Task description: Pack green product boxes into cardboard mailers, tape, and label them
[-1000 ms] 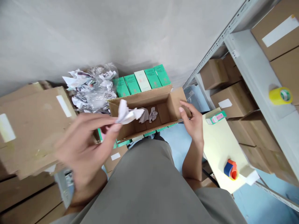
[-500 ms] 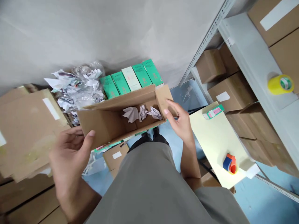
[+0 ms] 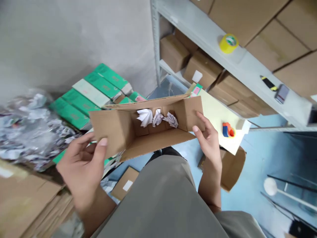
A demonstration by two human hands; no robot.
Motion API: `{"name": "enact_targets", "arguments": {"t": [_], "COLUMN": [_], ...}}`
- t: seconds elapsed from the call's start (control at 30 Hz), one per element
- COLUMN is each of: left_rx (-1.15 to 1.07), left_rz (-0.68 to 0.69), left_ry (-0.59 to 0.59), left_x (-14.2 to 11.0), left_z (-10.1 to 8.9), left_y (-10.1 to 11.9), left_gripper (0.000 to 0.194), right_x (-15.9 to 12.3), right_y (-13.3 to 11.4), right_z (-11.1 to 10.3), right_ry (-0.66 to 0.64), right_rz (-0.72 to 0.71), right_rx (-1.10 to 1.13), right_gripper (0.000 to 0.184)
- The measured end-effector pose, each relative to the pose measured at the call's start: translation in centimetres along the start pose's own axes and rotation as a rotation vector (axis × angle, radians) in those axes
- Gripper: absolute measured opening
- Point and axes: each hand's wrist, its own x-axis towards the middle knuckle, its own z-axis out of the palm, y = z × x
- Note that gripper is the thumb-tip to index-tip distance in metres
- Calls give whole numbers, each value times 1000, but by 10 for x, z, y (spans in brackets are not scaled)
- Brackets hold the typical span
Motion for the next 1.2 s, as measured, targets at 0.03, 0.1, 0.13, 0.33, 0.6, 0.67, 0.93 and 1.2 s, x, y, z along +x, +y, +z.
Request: {"name": "enact_targets", "arguments": {"t": [0.03,0.1,0.13,0.33,0.6,0.67,0.93,1.2], "left_rx": [-20,-43,-48,-105,67,128,293,244], "left_rz": [19,29,33,33,21,26,50,-19], "left_ry": [-73,-224,-292,-589,-825,-858,-926,-931], "left_x": [1,3,3,-15,-47,-48,-48,-10], "left_z": [16,50,68,199,411,459,559,586], "left_y": [0,1,1,-3,-13,-14,-36,-62], "left_gripper": [28,28,28,39,39,37,36,37], "right_x": [-13,-34,-43,-51,10,30,75,62], "right_y": [9,28,38,119,265,294,372,401], "right_z": [-12,-33,-42,-80,-125,-136,-153,-132], "right_ry": [42,115,145,292,350,331,232,309], "right_rz": [46,132,166,296,455,506,553,532], "right_rx": [-3,7,15,9,138,169,237,-119], "right_gripper": [62,64,65,71,91,93,91,74]}}
